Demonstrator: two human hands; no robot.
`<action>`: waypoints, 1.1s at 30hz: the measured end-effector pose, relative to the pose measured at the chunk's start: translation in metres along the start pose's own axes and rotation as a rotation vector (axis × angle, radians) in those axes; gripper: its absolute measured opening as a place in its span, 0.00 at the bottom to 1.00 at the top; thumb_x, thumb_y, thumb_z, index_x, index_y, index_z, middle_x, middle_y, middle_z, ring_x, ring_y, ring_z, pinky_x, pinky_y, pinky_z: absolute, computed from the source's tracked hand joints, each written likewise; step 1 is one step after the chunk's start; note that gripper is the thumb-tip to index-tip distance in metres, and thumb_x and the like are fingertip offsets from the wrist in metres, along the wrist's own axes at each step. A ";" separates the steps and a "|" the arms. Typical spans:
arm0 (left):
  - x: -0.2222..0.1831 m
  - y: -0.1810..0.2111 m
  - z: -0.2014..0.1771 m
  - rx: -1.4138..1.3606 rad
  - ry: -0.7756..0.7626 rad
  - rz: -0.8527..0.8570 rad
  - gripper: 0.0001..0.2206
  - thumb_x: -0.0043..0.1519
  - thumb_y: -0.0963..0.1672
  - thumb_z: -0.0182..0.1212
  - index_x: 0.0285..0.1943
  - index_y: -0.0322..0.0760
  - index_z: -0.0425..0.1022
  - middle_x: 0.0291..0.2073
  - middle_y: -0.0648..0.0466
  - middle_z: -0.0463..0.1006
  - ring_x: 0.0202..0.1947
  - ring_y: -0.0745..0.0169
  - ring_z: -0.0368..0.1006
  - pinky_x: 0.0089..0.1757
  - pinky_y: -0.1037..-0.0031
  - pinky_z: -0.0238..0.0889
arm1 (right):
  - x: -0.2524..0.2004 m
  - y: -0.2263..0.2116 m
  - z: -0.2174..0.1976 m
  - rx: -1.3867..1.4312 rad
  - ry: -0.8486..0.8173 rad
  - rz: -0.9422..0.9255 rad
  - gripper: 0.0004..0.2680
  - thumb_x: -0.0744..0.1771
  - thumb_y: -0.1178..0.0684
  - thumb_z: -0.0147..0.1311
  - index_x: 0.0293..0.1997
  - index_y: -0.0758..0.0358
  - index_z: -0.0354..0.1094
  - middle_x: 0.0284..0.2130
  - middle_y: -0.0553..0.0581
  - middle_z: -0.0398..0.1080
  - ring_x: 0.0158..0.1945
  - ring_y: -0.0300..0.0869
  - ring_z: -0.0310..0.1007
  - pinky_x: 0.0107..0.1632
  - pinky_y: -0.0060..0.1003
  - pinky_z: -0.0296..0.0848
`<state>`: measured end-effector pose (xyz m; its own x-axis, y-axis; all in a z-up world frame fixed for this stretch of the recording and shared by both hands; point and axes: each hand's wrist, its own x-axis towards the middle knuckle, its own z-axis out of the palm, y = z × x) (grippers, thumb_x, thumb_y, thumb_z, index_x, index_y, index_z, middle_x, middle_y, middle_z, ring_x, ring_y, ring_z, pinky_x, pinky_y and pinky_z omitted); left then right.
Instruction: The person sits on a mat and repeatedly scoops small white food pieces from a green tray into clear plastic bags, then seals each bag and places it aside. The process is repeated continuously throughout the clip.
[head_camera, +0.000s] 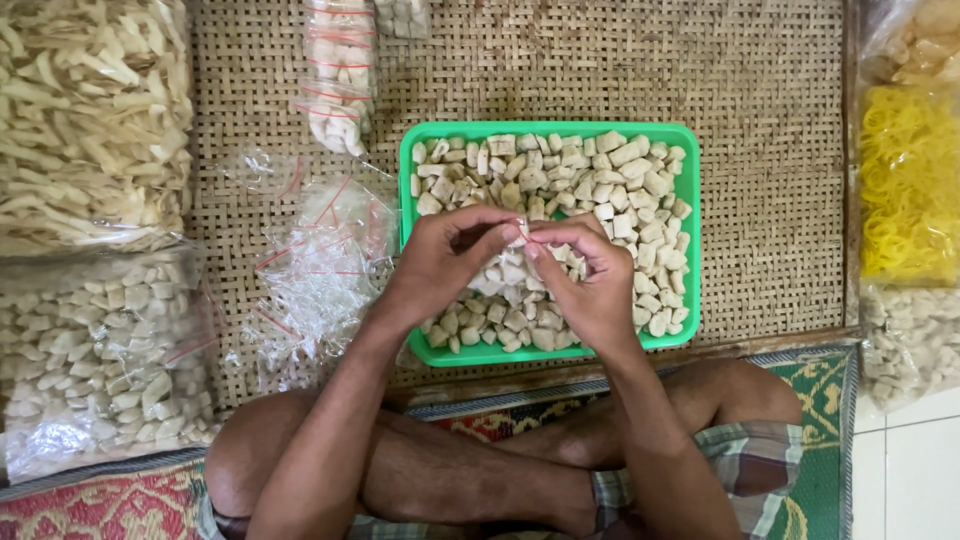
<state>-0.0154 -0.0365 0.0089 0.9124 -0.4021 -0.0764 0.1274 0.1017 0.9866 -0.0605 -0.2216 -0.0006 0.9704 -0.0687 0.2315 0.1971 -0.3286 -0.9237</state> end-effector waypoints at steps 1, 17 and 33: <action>0.000 -0.004 0.001 -0.001 -0.001 -0.002 0.09 0.66 0.42 0.62 0.53 0.36 0.81 0.44 0.47 0.85 0.48 0.65 0.77 0.51 0.65 0.73 | 0.000 0.003 0.000 -0.001 0.000 0.002 0.04 0.65 0.64 0.64 0.41 0.64 0.78 0.37 0.59 0.79 0.39 0.40 0.72 0.42 0.32 0.64; 0.001 -0.009 0.005 0.059 0.050 0.027 0.10 0.67 0.41 0.61 0.56 0.37 0.81 0.42 0.46 0.85 0.44 0.68 0.75 0.47 0.68 0.73 | 0.007 -0.004 -0.007 0.095 -0.174 0.134 0.08 0.68 0.61 0.61 0.51 0.66 0.76 0.45 0.62 0.69 0.45 0.41 0.68 0.42 0.32 0.66; -0.003 -0.004 0.005 -0.055 0.015 0.129 0.12 0.64 0.40 0.66 0.57 0.35 0.79 0.45 0.46 0.85 0.47 0.68 0.76 0.51 0.65 0.72 | 0.010 -0.050 -0.021 -0.062 -0.166 0.048 0.03 0.65 0.67 0.61 0.40 0.71 0.74 0.36 0.61 0.76 0.36 0.42 0.78 0.29 0.27 0.74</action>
<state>-0.0204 -0.0404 0.0056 0.9284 -0.3685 0.0481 0.0292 0.2013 0.9791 -0.0635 -0.2254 0.0537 0.9893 0.0685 0.1290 0.1455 -0.3866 -0.9107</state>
